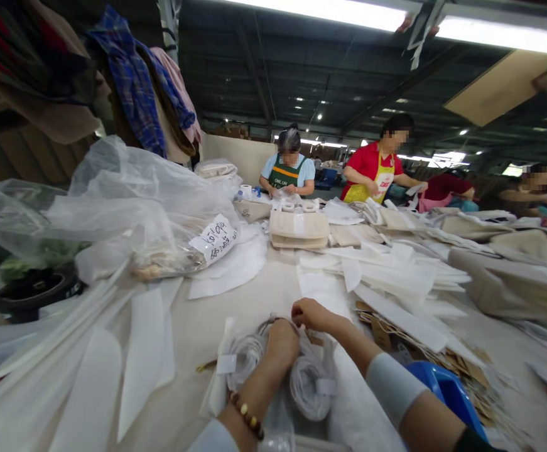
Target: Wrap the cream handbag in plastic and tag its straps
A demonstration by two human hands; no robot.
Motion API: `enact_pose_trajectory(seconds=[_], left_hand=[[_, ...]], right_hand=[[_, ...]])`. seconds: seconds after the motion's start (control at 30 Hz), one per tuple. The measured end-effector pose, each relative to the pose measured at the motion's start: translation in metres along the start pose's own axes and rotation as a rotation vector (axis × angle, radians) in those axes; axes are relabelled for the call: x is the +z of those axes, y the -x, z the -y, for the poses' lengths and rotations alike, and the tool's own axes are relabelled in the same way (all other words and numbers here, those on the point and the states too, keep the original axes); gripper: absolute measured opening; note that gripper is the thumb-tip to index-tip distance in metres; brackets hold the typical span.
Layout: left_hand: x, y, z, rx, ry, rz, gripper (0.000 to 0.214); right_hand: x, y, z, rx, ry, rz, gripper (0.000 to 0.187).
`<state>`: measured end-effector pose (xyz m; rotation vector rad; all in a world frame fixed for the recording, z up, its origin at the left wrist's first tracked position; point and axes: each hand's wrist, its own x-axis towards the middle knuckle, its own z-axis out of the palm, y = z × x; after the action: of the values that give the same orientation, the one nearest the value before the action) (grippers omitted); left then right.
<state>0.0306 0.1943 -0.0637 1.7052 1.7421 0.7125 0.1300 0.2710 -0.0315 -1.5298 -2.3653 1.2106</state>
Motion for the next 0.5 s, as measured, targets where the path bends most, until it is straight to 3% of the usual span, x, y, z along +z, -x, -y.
enact_pose_trajectory(seconds=[0.07, 0.17, 0.27, 0.33, 0.5], left_hand=[[0.001, 0.001, 0.002, -0.063, -0.006, -0.023, 0.025], [0.000, 0.003, 0.001, -0.125, -0.019, -0.040, 0.024], [-0.004, 0.004, -0.004, -0.159, -0.040, -0.048, 0.018], [-0.008, 0.004, -0.007, -0.160, -0.052, -0.048, 0.022], [-0.014, 0.006, -0.011, -0.144, -0.077, -0.041, 0.028]], right_hand=[[0.005, -0.005, -0.003, 0.001, -0.025, 0.131, 0.020], [0.009, -0.004, -0.005, -0.007, -0.118, 0.218, 0.018], [0.007, 0.000, -0.006, 0.001, -0.214, 0.219, 0.010], [0.004, 0.004, -0.007, 0.019, -0.250, 0.201, 0.015], [-0.003, 0.011, -0.005, 0.037, -0.198, 0.175, 0.018]])
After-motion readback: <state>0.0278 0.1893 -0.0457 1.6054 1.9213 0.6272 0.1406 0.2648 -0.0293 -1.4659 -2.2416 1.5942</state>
